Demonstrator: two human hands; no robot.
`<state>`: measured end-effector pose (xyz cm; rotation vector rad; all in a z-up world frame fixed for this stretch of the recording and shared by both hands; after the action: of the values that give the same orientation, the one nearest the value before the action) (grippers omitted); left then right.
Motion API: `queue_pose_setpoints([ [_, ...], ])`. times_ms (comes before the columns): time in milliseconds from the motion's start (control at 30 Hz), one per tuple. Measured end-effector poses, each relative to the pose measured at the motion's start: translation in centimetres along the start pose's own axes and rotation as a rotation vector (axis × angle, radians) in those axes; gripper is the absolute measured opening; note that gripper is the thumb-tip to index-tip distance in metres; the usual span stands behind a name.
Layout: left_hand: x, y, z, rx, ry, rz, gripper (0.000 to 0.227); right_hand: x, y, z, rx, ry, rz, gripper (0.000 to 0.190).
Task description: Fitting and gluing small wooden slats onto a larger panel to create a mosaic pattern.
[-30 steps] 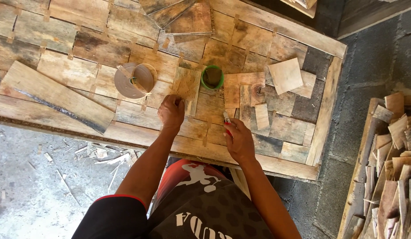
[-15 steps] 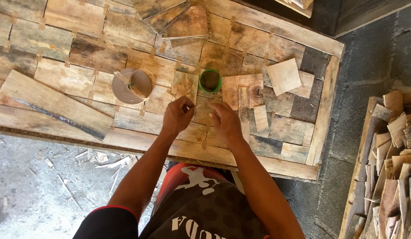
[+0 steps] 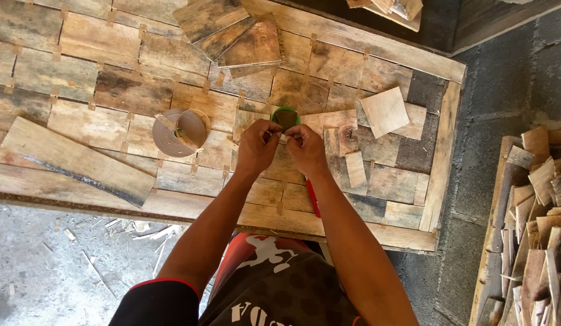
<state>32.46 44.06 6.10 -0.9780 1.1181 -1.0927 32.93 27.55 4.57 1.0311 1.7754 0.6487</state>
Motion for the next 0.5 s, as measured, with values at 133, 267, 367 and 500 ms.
queue_pose_setpoints([
  [133, 0.8, 1.4, 0.9, -0.142, -0.007, -0.062, 0.014, 0.2, -1.0, 1.8, -0.039, -0.054, 0.149, 0.015],
  [267, 0.4, 1.9, 0.8, 0.002, -0.208, -0.032, 0.029, -0.6, -1.7, 2.8, -0.06, -0.258, 0.161, 0.029],
  [367, 0.2, 2.1, 0.5, 0.028, -0.308, 0.095, 0.037, -1.4, 0.2, 2.1, 0.113, -0.339, 0.023, 0.033],
  [500, 2.0, 4.3, 0.5, -0.195, -0.251, 0.1, 0.056, -1.6, 2.0, 1.7, 0.17, -0.377, -0.03, 0.036],
])
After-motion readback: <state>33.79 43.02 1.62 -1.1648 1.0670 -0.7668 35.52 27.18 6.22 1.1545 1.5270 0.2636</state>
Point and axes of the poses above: each hand's wrist, its own z-axis towards the middle knuckle, its own x-axis out of the palm, y = z × x, the point moved 7 cm from there along z, towards the middle knuckle, and after that the axes turned 8 degrees about x, right-handed, at the moved point
